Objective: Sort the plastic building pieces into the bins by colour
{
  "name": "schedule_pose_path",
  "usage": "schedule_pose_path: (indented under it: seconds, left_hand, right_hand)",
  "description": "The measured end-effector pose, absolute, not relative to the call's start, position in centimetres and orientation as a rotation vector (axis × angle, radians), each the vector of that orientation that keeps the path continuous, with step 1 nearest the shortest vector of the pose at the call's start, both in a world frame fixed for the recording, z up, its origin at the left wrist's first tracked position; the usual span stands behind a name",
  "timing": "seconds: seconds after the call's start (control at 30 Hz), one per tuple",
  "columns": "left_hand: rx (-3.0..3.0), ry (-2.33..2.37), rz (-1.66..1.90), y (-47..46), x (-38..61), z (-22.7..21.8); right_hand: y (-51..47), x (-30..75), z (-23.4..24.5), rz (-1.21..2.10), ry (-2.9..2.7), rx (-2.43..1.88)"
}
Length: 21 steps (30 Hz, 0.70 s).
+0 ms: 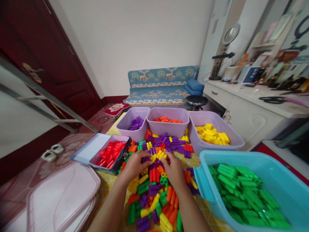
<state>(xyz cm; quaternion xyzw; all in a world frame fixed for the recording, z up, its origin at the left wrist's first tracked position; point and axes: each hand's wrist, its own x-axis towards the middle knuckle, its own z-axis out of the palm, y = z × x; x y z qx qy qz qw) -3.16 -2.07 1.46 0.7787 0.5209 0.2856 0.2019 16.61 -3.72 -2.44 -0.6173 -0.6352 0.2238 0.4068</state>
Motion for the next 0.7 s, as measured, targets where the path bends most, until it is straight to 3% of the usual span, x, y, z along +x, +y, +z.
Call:
schedule_pose_path:
  seconds: [0.13,0.27,0.47,0.6,0.7]
  left_hand:
    - [1.982,1.396,0.983,-1.8,-3.2,1.4]
    - [1.393,1.209,1.222,-1.5,-3.1,1.2]
    - [0.584,0.826,1.228,-2.0,-2.2,2.2]
    - [0.609,0.772,1.186,-2.3,-1.5,2.2]
    - [0.89,0.985,1.181,-2.1,-1.4,1.4]
  right_hand:
    - [-3.7,16.6,-2.5,0.57,-1.6,-1.555]
    - [-3.7,16.6,-2.4,0.559,-1.594,-1.567]
    - [-3.7,16.6,-2.6,0.517,-1.611,-1.563]
    - [-3.6,16.6,-2.6,0.503,-1.606,-1.56]
    - [-3.6,16.6,-2.7,0.519,-1.607,-1.536]
